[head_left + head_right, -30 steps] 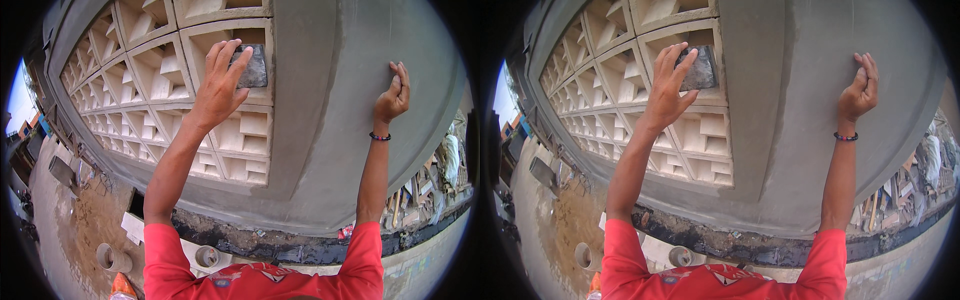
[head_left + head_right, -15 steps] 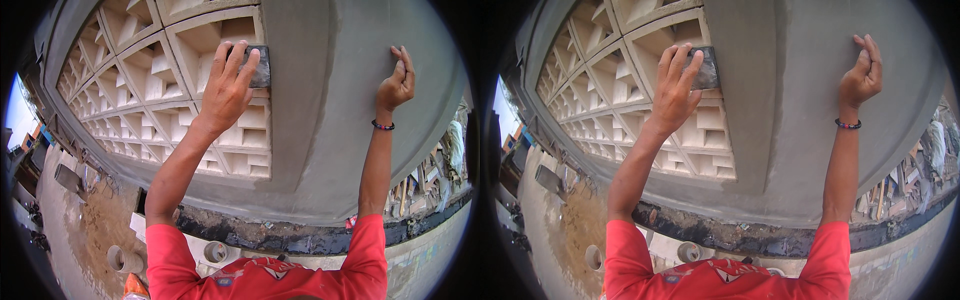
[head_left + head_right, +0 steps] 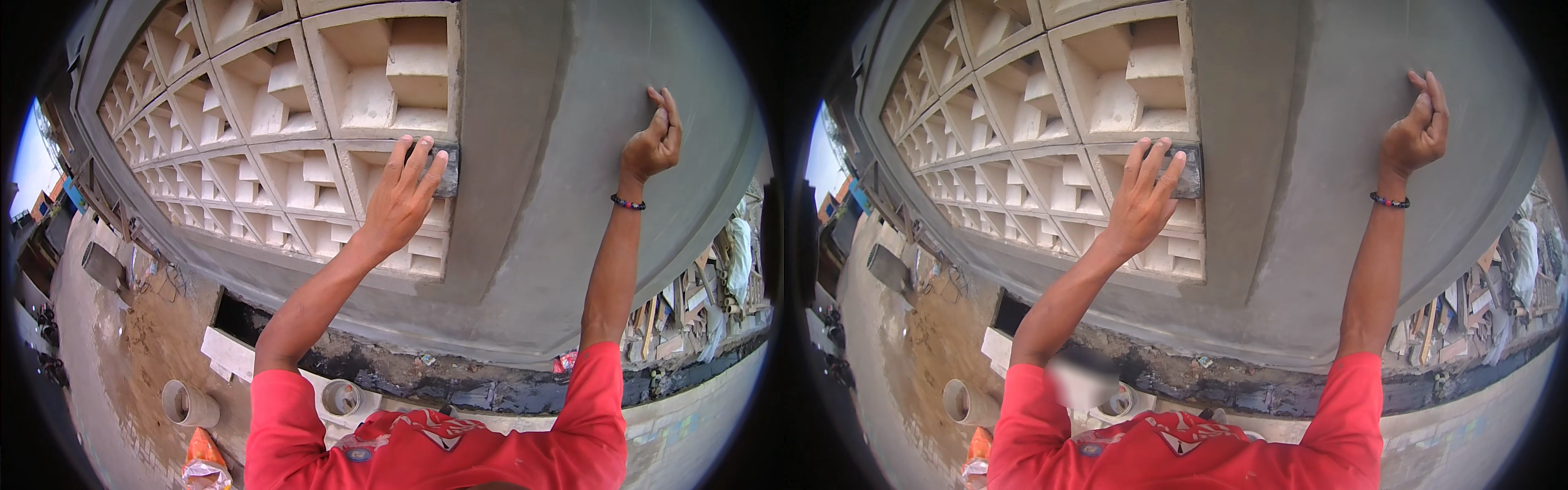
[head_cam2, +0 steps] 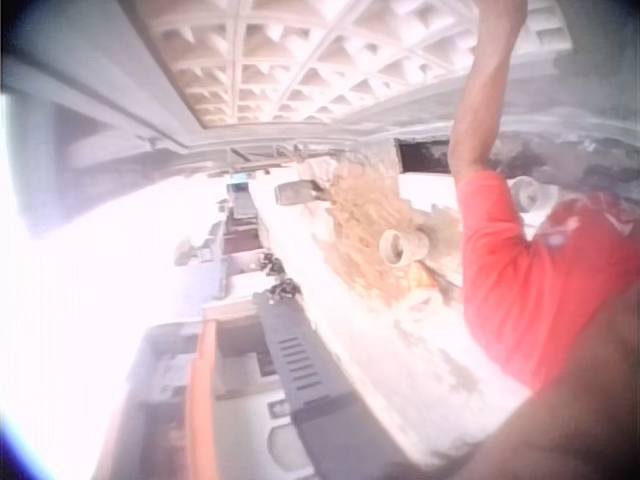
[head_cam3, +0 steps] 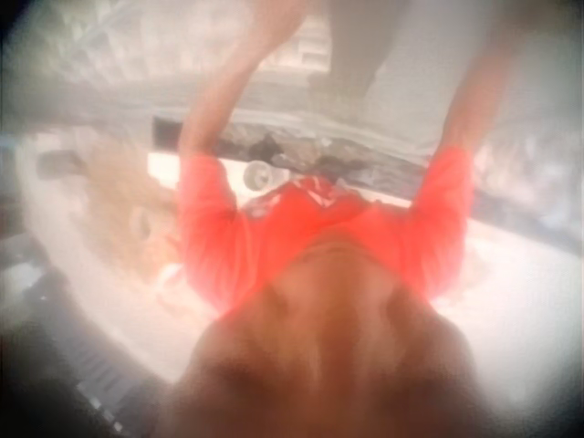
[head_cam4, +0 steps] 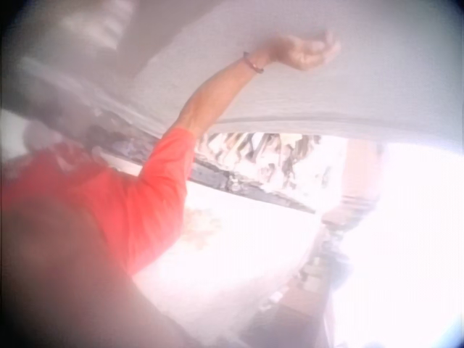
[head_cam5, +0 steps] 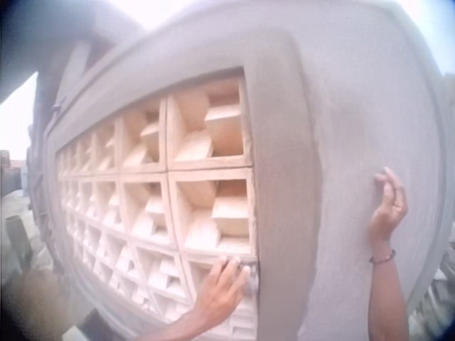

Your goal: The person uses a trowel to apply and smooth plaster on a curved wall section adjacent to a decorative lattice. The person repeatedly scrapes and levels the surface, working along the edge of the lattice and the curved wall.

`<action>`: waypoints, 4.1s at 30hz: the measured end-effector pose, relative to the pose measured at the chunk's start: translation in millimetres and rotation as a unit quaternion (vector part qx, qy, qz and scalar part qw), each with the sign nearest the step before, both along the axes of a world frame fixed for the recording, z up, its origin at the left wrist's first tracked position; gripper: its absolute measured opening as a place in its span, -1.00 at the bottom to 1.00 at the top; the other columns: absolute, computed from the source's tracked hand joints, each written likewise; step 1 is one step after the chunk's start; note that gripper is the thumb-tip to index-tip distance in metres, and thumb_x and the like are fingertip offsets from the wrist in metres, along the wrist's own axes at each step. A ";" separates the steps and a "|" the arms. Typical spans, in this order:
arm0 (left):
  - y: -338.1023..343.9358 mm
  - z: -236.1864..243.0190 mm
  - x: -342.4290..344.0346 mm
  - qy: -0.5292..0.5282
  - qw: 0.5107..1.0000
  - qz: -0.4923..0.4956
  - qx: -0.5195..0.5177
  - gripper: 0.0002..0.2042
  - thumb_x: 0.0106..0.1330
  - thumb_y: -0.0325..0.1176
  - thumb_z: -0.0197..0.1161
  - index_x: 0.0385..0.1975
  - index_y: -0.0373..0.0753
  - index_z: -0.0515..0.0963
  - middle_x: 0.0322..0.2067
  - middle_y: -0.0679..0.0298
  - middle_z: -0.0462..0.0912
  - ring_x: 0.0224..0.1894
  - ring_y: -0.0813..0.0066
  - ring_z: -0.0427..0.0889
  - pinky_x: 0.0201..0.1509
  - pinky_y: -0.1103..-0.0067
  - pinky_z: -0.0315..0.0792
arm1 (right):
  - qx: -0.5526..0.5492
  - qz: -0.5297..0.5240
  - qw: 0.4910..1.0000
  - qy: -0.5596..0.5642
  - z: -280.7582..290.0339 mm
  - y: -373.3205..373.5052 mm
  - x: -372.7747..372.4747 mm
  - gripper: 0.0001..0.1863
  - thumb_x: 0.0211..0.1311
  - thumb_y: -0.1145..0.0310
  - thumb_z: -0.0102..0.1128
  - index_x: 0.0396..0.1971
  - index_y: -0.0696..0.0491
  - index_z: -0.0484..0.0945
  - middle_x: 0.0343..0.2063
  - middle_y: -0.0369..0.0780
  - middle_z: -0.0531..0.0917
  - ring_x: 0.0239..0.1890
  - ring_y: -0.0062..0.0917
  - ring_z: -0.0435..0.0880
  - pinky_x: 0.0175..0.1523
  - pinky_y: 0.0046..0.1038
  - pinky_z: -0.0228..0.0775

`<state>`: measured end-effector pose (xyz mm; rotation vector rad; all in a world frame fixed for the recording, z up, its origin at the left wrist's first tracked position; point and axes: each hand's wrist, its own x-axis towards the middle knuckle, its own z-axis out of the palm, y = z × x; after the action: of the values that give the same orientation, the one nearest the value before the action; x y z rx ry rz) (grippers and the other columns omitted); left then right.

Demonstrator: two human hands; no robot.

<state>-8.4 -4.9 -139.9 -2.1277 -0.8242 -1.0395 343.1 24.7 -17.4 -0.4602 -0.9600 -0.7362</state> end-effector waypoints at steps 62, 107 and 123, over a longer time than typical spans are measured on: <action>20.9 138.8 -14.1 0.013 0.991 -0.033 0.128 -0.34 -0.07 -0.63 0.31 0.16 -0.34 0.32 0.16 -0.05 0.25 0.25 -0.05 0.17 0.34 0.28 0.26 | -0.011 -0.003 1.000 -0.023 -0.8 -1.2 -3.9 -0.69 0.32 0.59 -0.15 -0.10 0.28 0.59 -0.28 -0.12 0.72 -0.14 -0.46 0.67 0.11 -0.45 0.43; -9.1 -2.8 -6.7 -0.014 0.999 0.021 0.025 -0.27 -0.12 -0.59 0.37 0.21 -0.18 0.37 0.21 0.09 0.32 0.26 -0.03 0.22 0.27 0.23 0.29 | 0.007 0.044 0.999 -0.023 -1.2 6.8 4.7 -0.72 0.33 0.58 -0.09 -0.10 0.26 0.60 -0.32 -0.15 0.74 -0.16 -0.49 0.69 0.13 -0.48 0.42; -58.1 -12.1 6.2 -0.345 0.766 -0.381 -0.387 0.10 -0.17 -0.49 0.32 0.46 -0.21 -0.22 0.32 0.13 0.08 0.39 0.20 0.11 0.41 0.31 0.06 | -0.051 0.051 0.997 -0.017 -4.3 -11.1 4.5 -0.71 0.38 0.51 -0.08 0.00 0.23 0.54 -0.20 -0.20 0.70 -0.07 -0.53 0.63 0.14 -0.46 0.43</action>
<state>-2.2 -62.9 -152.1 -2.9162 -0.7774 -2.3344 347.6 13.6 -21.8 -0.4856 -1.0491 -0.6057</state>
